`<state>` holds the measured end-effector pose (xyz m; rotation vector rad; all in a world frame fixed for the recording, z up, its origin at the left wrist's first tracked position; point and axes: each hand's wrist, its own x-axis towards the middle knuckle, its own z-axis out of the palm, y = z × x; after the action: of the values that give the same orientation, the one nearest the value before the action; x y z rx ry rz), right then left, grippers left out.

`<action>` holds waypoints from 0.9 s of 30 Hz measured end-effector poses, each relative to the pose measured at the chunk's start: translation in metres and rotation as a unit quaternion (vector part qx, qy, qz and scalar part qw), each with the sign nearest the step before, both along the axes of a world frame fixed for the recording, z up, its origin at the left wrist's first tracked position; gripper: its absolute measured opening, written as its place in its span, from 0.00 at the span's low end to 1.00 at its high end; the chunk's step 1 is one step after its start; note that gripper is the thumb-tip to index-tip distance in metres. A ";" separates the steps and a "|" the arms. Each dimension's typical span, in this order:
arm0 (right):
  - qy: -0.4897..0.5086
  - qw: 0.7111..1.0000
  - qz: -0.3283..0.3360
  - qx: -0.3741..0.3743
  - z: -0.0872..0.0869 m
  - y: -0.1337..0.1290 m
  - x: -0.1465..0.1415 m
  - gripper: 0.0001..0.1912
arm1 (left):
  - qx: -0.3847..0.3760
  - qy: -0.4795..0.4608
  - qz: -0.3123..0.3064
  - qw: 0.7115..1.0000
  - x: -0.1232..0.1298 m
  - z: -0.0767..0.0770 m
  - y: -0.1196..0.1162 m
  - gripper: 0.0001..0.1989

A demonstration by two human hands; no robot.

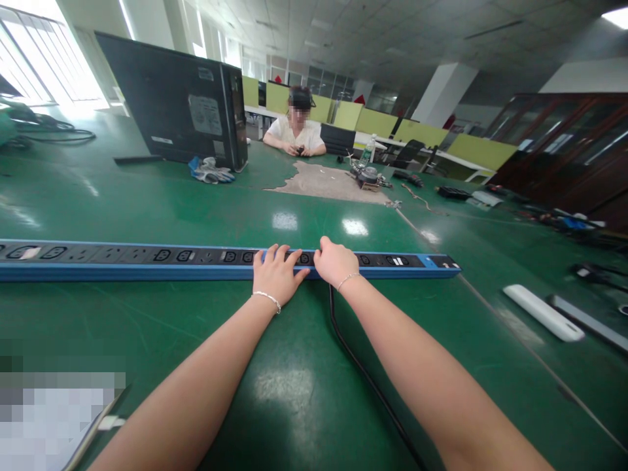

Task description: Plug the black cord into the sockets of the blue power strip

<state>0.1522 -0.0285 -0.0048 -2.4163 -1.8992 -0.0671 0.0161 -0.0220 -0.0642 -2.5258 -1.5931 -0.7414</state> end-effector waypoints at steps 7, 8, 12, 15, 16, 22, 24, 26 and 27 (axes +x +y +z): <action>0.004 1.000 -0.004 0.008 -0.005 -0.006 -0.002 0.15 | -0.009 0.002 0.005 1.000 0.000 0.001 -0.001 0.23; 0.001 1.000 0.002 0.013 -0.006 -0.006 -0.002 0.14 | -0.007 0.001 0.004 1.000 0.000 0.001 -0.001 0.24; 0.010 1.000 0.016 0.008 -0.008 -0.002 0.000 0.13 | -0.002 0.001 0.002 1.000 0.001 0.000 0.000 0.23; 0.043 0.999 0.010 0.009 -0.009 0.002 0.006 0.13 | 0.002 0.001 0.003 1.000 0.001 -0.001 0.001 0.23; 0.061 0.998 0.008 0.011 -0.010 0.002 0.010 0.14 | 0.004 -0.001 0.003 1.000 0.001 -0.001 0.001 0.23; 0.086 0.991 0.030 0.098 -0.029 -0.012 0.043 0.22 | -0.021 -0.028 -0.003 0.999 0.008 0.012 -0.004 0.19; 0.060 0.985 0.026 0.158 -0.041 -0.019 0.053 0.19 | -0.039 -0.029 -0.015 0.999 0.019 0.021 -0.007 0.20; 0.054 0.979 0.035 0.195 -0.053 -0.025 0.059 0.18 | -0.056 -0.018 -0.025 0.998 0.034 0.030 -0.009 0.21; 0.054 0.977 0.044 0.202 -0.058 -0.026 0.061 0.19 | -0.067 -0.008 -0.026 0.997 0.043 0.035 -0.009 0.22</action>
<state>0.2128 -0.0549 -0.0631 -2.0255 -1.7399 -0.2824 0.0587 -0.0311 -0.0294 -2.6704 -1.6424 -0.6843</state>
